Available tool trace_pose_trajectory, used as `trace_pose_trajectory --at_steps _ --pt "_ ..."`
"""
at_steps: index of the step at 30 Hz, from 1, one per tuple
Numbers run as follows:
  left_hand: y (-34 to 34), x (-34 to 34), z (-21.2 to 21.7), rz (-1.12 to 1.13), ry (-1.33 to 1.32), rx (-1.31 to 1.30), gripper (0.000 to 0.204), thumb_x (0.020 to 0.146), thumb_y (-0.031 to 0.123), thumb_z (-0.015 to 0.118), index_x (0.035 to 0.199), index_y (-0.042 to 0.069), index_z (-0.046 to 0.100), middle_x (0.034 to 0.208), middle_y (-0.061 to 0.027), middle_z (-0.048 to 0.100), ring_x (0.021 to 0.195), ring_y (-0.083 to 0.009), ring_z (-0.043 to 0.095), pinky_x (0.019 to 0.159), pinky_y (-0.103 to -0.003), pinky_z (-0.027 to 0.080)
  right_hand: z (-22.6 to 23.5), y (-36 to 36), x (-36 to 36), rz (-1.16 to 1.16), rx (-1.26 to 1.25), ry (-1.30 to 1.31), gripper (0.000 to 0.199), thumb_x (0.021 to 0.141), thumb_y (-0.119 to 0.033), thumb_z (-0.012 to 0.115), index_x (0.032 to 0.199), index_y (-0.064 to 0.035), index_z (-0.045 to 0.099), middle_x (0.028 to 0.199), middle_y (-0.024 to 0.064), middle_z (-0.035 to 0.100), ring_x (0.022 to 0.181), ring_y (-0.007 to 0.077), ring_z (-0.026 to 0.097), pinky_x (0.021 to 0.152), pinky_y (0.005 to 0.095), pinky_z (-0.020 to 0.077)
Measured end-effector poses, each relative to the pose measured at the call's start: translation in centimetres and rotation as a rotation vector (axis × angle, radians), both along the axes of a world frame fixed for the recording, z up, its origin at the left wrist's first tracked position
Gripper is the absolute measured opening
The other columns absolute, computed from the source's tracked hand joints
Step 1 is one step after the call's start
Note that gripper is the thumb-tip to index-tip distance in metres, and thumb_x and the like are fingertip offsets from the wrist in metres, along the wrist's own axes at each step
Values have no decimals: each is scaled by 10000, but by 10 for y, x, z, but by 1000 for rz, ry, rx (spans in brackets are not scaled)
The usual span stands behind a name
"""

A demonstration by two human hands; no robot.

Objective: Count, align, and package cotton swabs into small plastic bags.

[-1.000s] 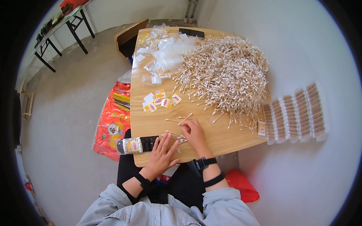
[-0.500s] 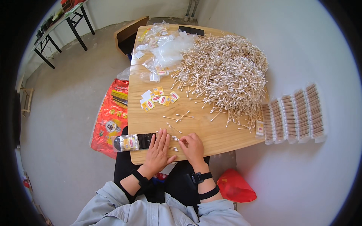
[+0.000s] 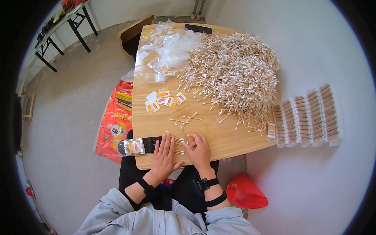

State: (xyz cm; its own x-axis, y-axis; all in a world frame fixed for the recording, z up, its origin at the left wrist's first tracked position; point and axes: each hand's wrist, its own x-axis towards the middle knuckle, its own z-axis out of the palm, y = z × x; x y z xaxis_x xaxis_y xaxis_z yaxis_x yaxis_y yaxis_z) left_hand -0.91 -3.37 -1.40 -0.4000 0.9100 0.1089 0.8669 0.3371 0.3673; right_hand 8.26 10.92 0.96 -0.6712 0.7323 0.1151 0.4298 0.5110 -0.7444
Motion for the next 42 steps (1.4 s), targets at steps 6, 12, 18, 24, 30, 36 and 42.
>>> trace_pose_trajectory --at_steps 6,12,18,24,30,36,42 --pt "4 2 4 33 -31 -47 1038 714 596 677 1446 -44 312 1558 -197 212 1476 -295 136 1177 -499 85 -4 0 -16 -96 -35 -84 279 769 -132 751 1021 -83 643 947 71 574 725 203 591 667 331 497" --pt "15 3 10 -28 22 -40 1054 699 627 669 1459 -11 313 1567 -176 205 1479 -289 129 1174 -511 68 -25 11 -15 9 75 -43 276 778 -115 730 1043 -115 654 926 76 569 764 224 604 671 343 500" --pt "12 0 3 -6 -7 -72 1008 728 622 643 1455 -1 329 1561 -173 216 1476 -287 134 1174 -512 86 -9 14 -23 22 -35 4 258 771 -68 704 1020 -128 676 931 79 552 831 275 600 708 379 505" --pt "14 4 1 -13 17 1 932 760 591 640 1437 12 366 1522 -190 265 1449 -319 191 1165 -526 127 -14 44 -48 -44 178 -18 189 776 -80 702 949 -154 685 945 70 538 852 273 587 712 389 509" --pt "11 2 -3 -30 18 36 868 787 558 621 1427 18 390 1521 -205 261 1445 -340 194 1163 -528 137 0 54 -59 78 333 -83 135 760 -95 718 877 -137 666 936 62 539 921 260 582 729 391 504" --pt "13 1 1 -50 20 19 864 791 563 592 1426 13 391 1544 -215 223 1457 -339 173 1165 -527 130 1 36 -75 84 228 -76 137 747 -137 734 864 -133 662 904 51 547 934 258 574 741 387 503" --pt "12 -1 2 -63 52 -3 864 804 573 577 1436 17 380 1547 -213 227 1460 -337 168 1168 -515 124 -2 33 -69 129 251 -202 127 755 -145 725 867 -129 668 905 58 559 951 258 572 762 385 501"
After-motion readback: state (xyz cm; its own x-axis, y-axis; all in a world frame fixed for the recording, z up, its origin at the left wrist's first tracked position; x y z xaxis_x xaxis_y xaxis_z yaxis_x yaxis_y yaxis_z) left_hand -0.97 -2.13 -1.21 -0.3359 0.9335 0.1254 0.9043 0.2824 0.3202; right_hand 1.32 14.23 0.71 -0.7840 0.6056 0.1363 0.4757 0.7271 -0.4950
